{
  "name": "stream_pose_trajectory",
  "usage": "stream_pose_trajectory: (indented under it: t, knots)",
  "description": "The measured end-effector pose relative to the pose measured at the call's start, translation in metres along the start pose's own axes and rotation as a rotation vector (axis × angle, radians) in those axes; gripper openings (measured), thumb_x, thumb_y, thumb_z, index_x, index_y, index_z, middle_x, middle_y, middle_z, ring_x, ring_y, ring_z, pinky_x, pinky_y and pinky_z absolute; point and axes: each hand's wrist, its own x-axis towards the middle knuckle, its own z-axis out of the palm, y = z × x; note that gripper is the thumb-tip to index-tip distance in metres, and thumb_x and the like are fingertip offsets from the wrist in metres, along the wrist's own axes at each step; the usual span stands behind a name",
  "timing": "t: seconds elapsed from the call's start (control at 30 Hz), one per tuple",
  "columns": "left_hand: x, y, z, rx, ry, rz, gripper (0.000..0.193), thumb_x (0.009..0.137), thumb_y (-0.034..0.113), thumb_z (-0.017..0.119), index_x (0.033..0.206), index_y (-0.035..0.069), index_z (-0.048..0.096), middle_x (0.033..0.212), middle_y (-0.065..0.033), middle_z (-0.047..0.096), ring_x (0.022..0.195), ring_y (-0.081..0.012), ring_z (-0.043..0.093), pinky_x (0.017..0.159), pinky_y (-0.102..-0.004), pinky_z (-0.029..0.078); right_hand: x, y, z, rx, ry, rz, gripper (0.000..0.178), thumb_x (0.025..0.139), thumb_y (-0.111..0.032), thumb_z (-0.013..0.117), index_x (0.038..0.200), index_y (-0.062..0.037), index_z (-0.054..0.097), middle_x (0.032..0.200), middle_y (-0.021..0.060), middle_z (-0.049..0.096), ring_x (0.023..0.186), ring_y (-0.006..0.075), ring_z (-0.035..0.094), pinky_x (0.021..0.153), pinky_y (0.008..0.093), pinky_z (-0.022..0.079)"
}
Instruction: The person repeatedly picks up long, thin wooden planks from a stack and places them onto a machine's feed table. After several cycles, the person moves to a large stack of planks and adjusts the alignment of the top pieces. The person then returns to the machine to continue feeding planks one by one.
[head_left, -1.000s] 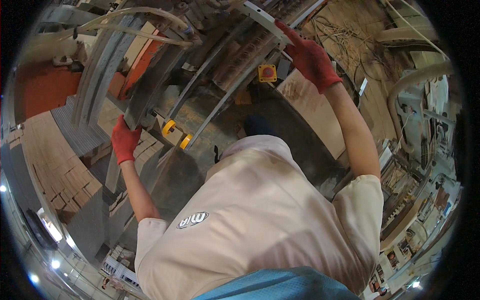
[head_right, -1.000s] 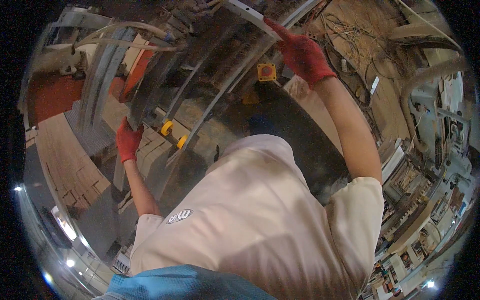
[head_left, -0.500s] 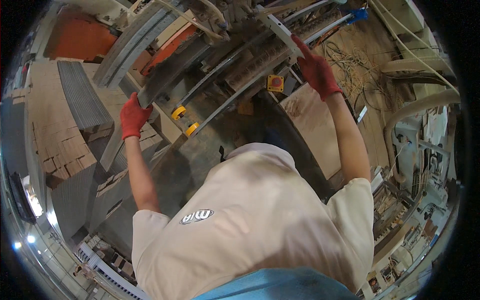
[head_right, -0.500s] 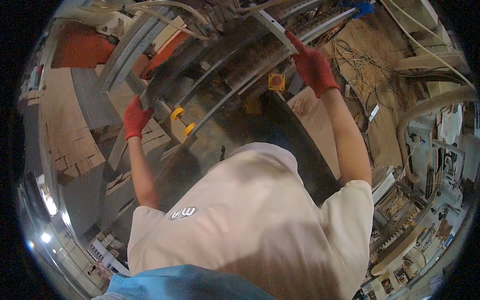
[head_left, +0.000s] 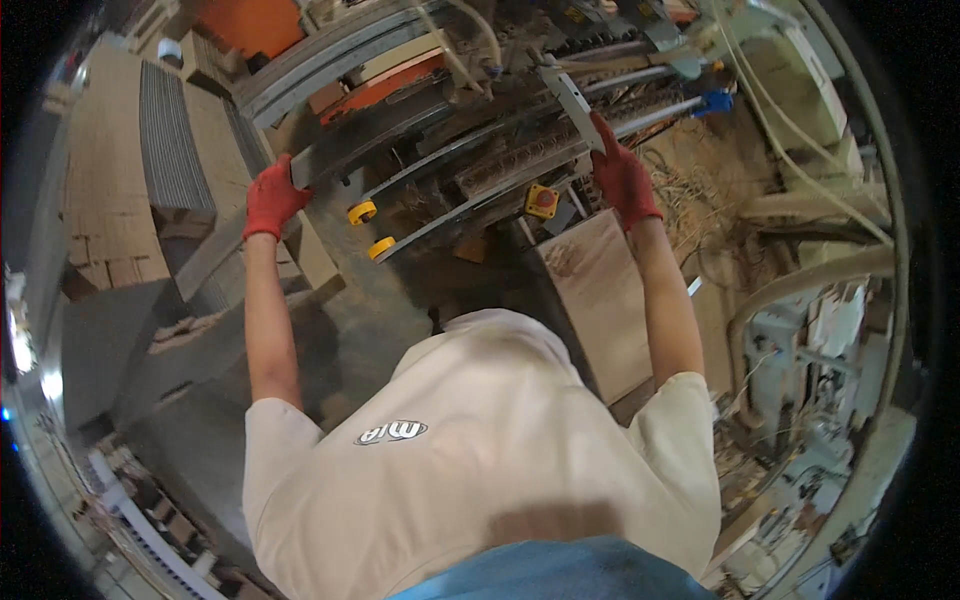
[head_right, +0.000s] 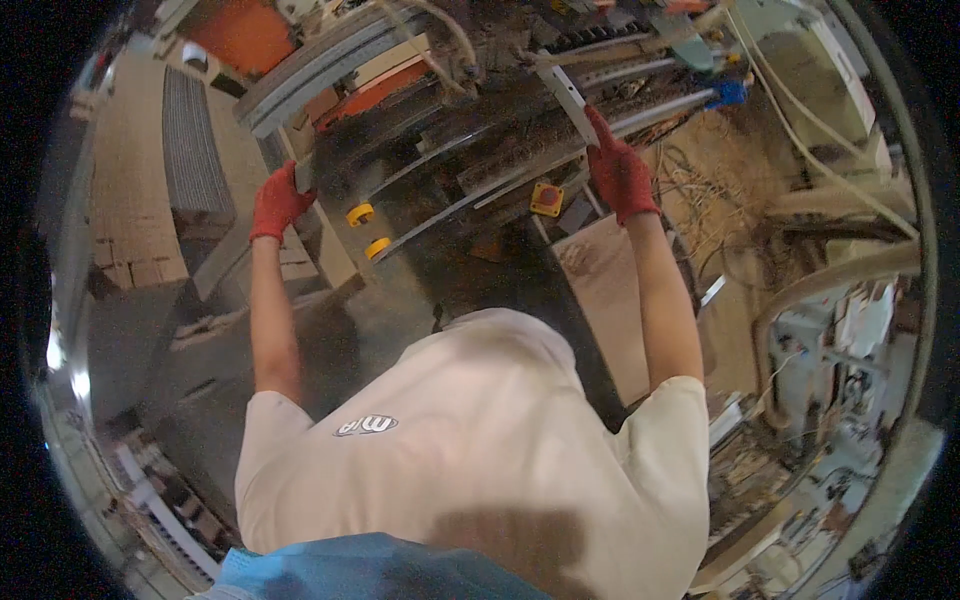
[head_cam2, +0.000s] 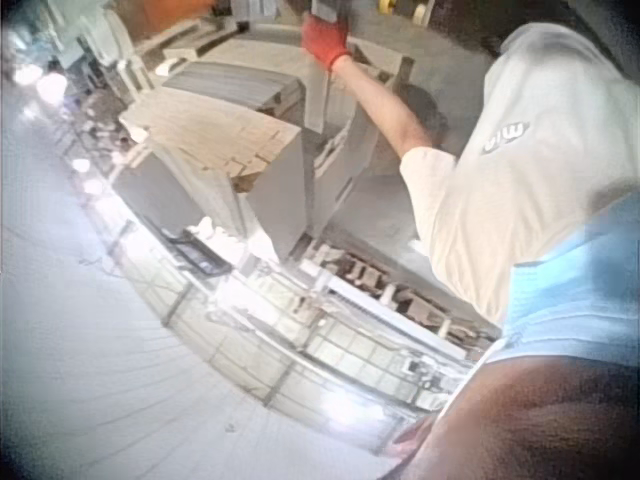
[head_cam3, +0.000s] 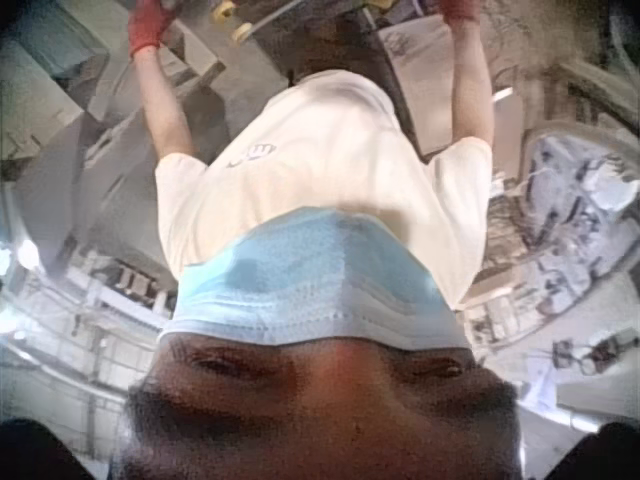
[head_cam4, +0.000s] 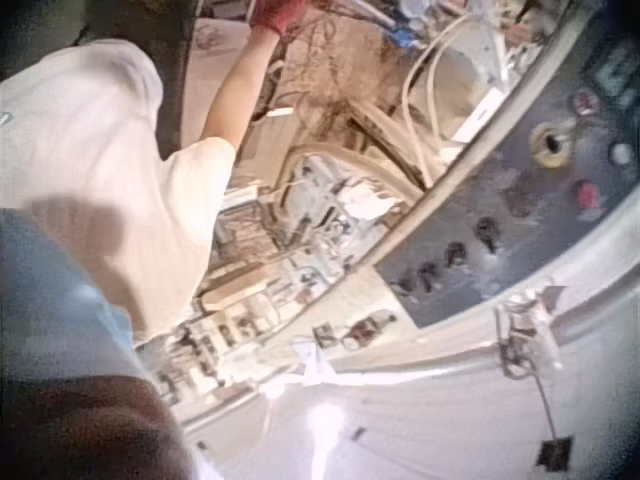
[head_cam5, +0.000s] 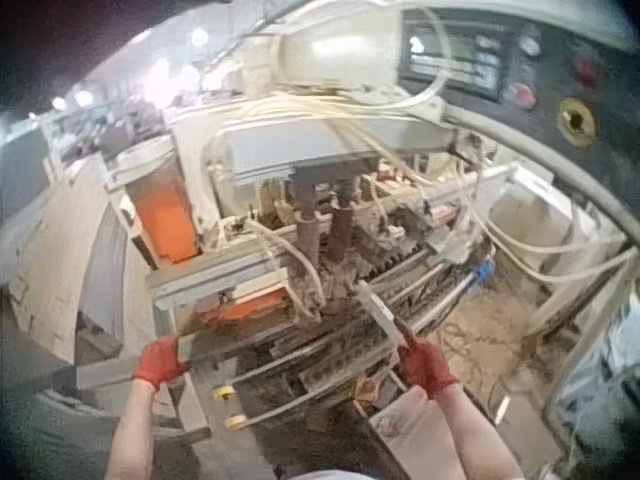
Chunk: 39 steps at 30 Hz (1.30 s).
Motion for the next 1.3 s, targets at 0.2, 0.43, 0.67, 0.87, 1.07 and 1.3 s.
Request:
stream_pose_trajectory:
  t: [0.2, 0.43, 0.67, 0.87, 1.07, 1.3]
  knots:
    - [-0.005, -0.003, 0.019, -0.019, 0.119, 0.013, 0.052, 0.076, 0.031, 0.083, 0.118, 0.012, 0.059, 0.108, -0.0147, 0.070, 0.104, -0.0344, 0.068, 0.085, -0.0476, 0.051, 0.014, 0.004, 0.001, -0.164, -0.028, 0.040, 0.072, 0.104, -0.027, 0.055, 0.165, -0.0331, 0.017, 0.097, 0.0246, 0.074, 0.083, 0.0441, 0.071, 0.069, 0.0543, 0.053]
    - [-0.010, 0.000, 0.020, -0.024, 0.072, -0.037, 0.070, 0.075, 0.020, 0.085, 0.138, 0.010, 0.055, 0.122, -0.0132, 0.068, 0.114, -0.0343, 0.065, 0.094, -0.0484, 0.051, 0.015, 0.007, 0.006, -0.101, 0.008, -0.011, 0.072, 0.105, -0.023, 0.059, 0.166, -0.0274, 0.021, 0.093, 0.0164, 0.072, 0.071, 0.0283, 0.066, 0.061, 0.0402, 0.050]
    - [-0.008, -0.005, 0.021, -0.048, 0.052, -0.018, 0.064, 0.078, 0.023, 0.082, 0.136, 0.014, 0.055, 0.121, -0.0105, 0.066, 0.113, -0.0333, 0.064, 0.095, -0.0488, 0.049, -0.002, -0.014, 0.005, 0.010, 0.149, -0.152, 0.069, 0.106, -0.015, 0.056, 0.166, -0.0254, 0.023, 0.088, 0.0040, 0.065, 0.062, 0.0119, 0.056, 0.055, 0.0286, 0.050]
    - [-0.004, -0.003, 0.015, -0.078, 0.040, 0.000, 0.062, 0.077, 0.022, 0.083, 0.134, 0.014, 0.058, 0.116, -0.0115, 0.068, 0.110, -0.0341, 0.066, 0.088, -0.0479, 0.050, -0.087, -0.086, -0.020, 1.099, -0.078, 0.449, 0.069, 0.106, -0.016, 0.057, 0.165, -0.0276, 0.023, 0.087, 0.0094, 0.064, 0.068, 0.0200, 0.066, 0.055, 0.0349, 0.058]
    - [-0.003, -0.003, 0.014, -0.099, 0.108, 0.074, 0.048, 0.075, 0.021, 0.080, 0.118, 0.014, 0.060, 0.102, -0.0112, 0.069, 0.097, -0.0348, 0.069, 0.076, -0.0471, 0.053, -0.153, -0.113, -0.031, 1.412, -0.195, 0.531, 0.076, 0.102, -0.015, 0.056, 0.167, -0.0221, 0.016, 0.082, 0.0141, 0.064, 0.058, 0.0249, 0.063, 0.044, 0.0379, 0.051]
    - [-0.001, -0.002, 0.010, -0.142, 0.035, 0.086, 0.049, 0.075, 0.020, 0.080, 0.119, 0.015, 0.059, 0.105, -0.0111, 0.070, 0.102, -0.0355, 0.068, 0.082, -0.0480, 0.054, -0.190, -0.121, -0.033, 1.723, -0.371, 0.411, 0.079, 0.104, -0.033, 0.057, 0.167, -0.0242, 0.011, 0.072, 0.0173, 0.059, 0.044, 0.0259, 0.054, 0.040, 0.0373, 0.047]
